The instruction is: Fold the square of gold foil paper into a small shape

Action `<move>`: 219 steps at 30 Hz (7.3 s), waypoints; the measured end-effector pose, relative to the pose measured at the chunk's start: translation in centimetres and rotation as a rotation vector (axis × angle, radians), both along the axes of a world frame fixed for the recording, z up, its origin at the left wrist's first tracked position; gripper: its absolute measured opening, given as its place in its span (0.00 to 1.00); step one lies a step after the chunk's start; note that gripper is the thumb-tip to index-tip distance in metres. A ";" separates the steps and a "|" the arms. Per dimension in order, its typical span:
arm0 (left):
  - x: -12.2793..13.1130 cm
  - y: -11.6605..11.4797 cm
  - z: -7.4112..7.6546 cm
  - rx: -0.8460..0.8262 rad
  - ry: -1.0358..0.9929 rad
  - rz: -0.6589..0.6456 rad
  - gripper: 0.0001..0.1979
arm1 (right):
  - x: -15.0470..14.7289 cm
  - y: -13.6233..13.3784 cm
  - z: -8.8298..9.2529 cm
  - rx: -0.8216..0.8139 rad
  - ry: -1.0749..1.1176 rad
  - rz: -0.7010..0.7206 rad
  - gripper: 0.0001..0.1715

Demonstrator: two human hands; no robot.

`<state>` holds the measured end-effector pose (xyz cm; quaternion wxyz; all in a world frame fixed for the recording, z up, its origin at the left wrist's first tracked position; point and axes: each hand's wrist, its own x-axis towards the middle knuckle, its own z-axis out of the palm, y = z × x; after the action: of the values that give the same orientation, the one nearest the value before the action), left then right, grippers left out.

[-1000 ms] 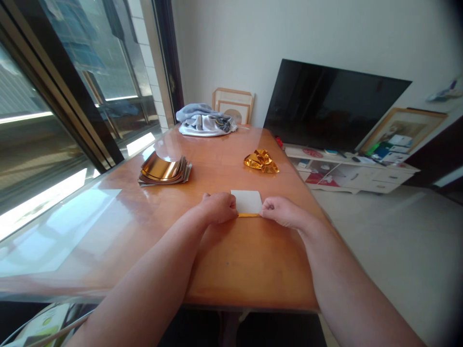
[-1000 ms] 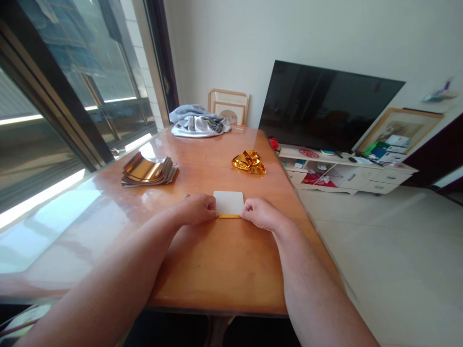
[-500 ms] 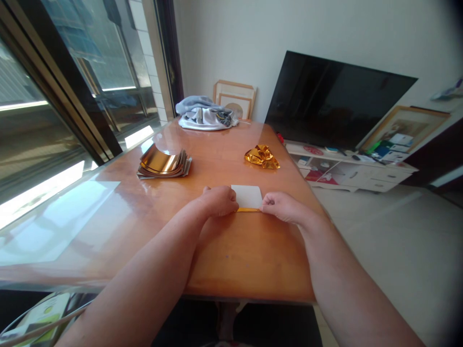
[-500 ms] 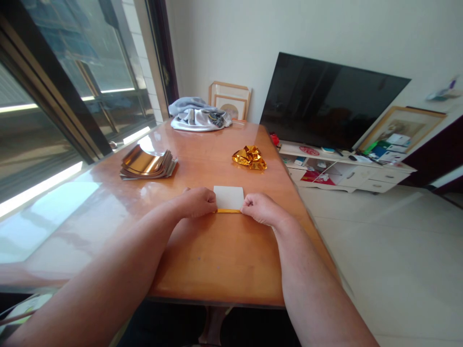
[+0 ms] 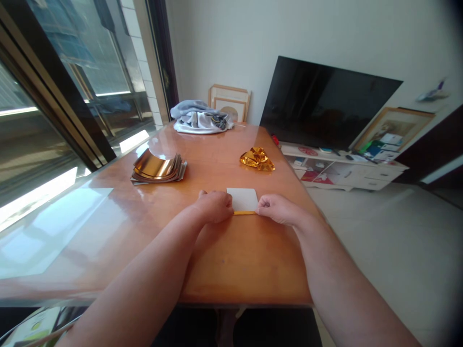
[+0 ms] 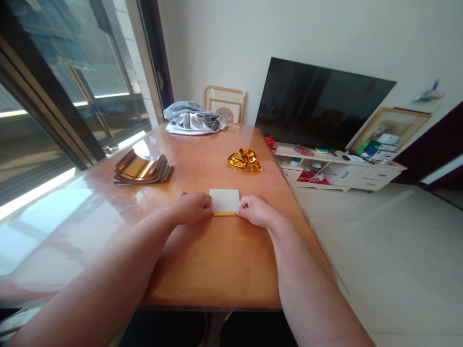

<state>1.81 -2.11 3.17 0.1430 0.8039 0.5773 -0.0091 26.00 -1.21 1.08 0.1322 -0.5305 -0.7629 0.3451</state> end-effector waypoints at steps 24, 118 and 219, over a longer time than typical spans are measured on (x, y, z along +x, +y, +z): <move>-0.1 -0.6 0.0 0.143 -0.033 -0.367 0.19 | -0.6 -0.2 1.0 0.015 -0.015 -0.077 0.07; -4.0 0.9 -0.1 -0.015 -0.162 -0.106 0.14 | -8.6 -9.3 1.8 0.394 -0.857 0.108 0.33; -1.3 2.6 -3.0 0.198 -0.514 -0.023 0.35 | -1.0 -3.7 1.0 -0.257 0.441 -0.033 0.25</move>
<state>0.49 0.45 0.18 0.2053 0.7965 0.5108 0.2498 25.00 -4.95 2.10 0.2325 -0.4671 -0.6567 0.5446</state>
